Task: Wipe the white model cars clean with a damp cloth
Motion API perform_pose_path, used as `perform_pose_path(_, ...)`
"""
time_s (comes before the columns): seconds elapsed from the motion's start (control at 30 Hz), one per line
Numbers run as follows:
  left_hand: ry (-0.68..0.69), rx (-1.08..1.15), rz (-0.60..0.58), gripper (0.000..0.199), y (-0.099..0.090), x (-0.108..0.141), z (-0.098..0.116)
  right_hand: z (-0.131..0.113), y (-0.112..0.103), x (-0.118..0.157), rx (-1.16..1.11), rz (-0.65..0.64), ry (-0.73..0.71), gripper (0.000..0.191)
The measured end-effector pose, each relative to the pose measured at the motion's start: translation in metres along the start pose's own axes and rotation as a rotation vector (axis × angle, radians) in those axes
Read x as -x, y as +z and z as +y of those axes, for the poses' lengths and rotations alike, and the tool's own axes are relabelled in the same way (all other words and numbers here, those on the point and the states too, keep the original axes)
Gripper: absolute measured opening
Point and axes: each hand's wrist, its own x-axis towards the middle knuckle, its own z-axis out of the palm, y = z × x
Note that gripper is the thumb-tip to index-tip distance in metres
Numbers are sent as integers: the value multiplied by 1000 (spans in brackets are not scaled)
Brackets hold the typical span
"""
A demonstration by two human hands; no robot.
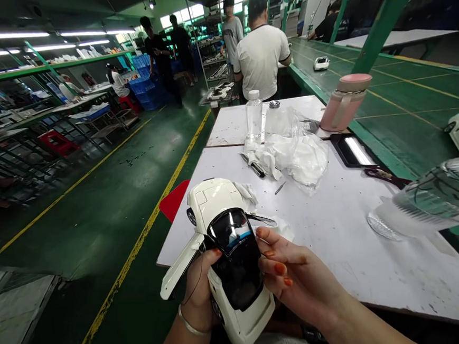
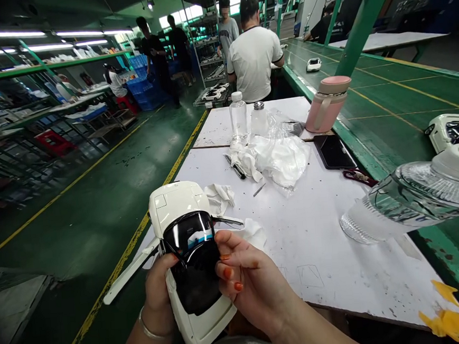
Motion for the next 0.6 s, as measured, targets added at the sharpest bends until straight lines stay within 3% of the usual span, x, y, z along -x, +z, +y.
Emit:
perform_pose_path(0.2,111,39,120,14,4,3,-5,2,2,2,-71,115,-79,36)
perform_pose_path(0.37,10,6,1,20,4,2,-4,0,-3,1,100,256,-88,33)
perform_pose_path(0.5,-64,51,-69,41,10,0,5,-2,-11,5,325,358,-212,32)
perform_pose_path(0.6,-74,114,-113,68,14,0,11,-10,-24,14,604,427,-463,24)
